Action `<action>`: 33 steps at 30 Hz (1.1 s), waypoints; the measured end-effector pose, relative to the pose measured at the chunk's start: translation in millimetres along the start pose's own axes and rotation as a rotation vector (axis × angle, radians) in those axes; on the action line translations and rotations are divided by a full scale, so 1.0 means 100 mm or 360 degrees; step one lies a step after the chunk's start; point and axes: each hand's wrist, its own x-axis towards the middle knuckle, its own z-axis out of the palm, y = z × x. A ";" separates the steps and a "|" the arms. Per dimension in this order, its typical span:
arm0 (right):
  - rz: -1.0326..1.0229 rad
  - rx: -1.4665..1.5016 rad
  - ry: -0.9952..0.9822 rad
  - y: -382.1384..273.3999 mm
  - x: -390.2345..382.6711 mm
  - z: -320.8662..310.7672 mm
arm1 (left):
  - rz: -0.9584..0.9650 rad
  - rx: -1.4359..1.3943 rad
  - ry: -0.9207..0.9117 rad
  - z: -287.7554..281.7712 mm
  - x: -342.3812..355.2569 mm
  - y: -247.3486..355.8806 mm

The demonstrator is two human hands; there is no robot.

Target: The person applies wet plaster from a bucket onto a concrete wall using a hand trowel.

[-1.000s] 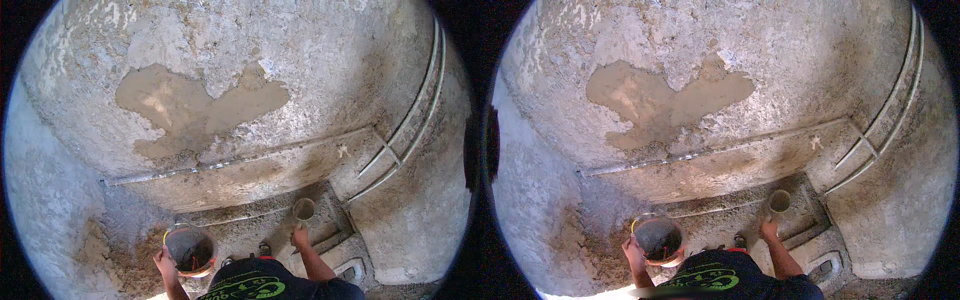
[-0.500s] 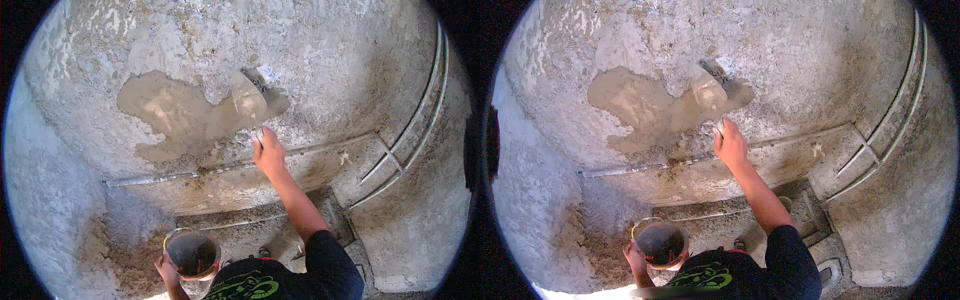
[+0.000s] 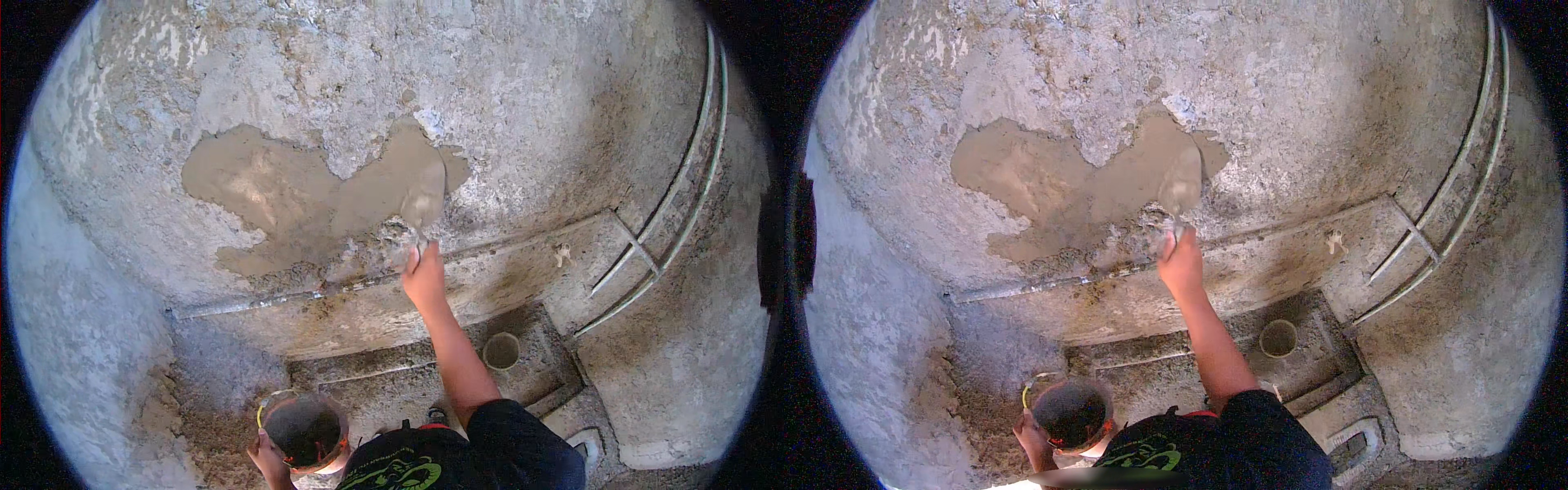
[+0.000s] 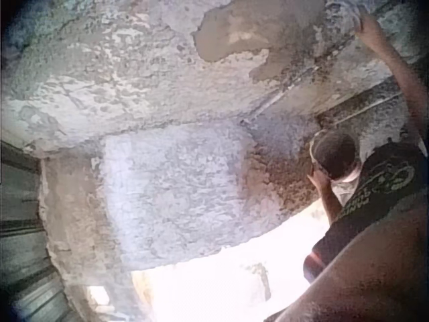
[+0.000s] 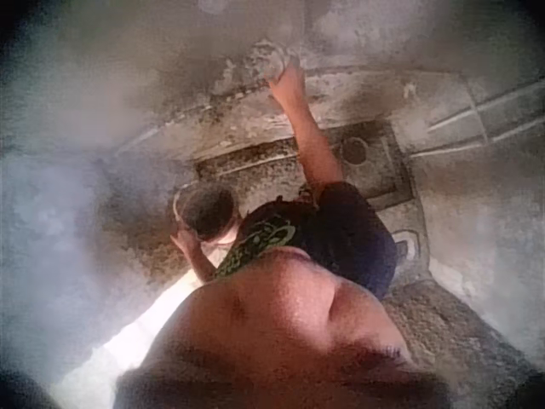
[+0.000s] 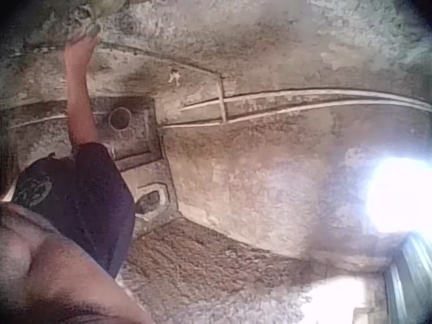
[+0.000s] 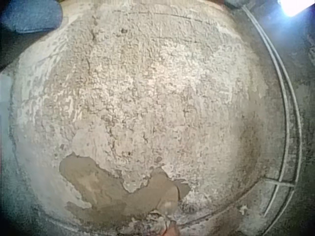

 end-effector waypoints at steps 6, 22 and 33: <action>-0.0004 -0.0072 0.0078 0.43 -0.59 -0.26 | 0.0005 0.0036 -0.0045 -0.07 0.02 0.14; -0.0474 -0.0794 -0.0625 -0.07 0.42 -0.60 | -0.0116 -0.0015 0.0073 -0.19 0.02 -0.20; -0.0514 -0.0710 -0.0610 0.86 -0.70 -0.63 | 0.0013 0.0140 -0.0058 0.11 -0.10 0.00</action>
